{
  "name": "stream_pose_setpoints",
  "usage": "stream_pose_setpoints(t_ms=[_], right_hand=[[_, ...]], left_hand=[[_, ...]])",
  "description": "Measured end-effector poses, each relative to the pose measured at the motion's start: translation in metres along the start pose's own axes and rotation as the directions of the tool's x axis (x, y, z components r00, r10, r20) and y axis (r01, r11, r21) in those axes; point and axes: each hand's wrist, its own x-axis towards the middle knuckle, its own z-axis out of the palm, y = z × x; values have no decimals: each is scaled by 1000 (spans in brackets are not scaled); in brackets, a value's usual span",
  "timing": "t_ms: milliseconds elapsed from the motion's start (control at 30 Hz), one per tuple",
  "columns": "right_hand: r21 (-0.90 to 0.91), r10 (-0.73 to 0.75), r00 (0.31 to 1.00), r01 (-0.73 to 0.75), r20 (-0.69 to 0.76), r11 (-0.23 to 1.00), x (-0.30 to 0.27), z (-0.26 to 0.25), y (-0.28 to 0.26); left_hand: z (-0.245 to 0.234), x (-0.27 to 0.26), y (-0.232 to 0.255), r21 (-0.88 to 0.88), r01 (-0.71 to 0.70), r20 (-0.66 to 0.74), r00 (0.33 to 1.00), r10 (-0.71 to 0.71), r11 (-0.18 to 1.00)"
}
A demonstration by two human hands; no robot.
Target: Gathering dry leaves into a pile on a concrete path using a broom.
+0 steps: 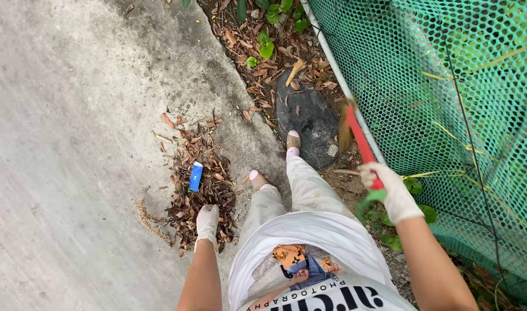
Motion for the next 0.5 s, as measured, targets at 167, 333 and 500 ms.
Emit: stream_pose_setpoints(t_ms=[167,333,500], right_hand=[[-259,-62,987,99,149,961,72,40,-36],[-451,-119,980,179,159,874,19,30,-59],[-570,-240,971,202,9,796,-14,0,-35]], left_hand=[[1,-12,9,2,8,1,1000,-8,1000],[8,10,21,6,-12,12,1000,12,1000],[-14,-24,88,-71,-67,-18,998,66,995]])
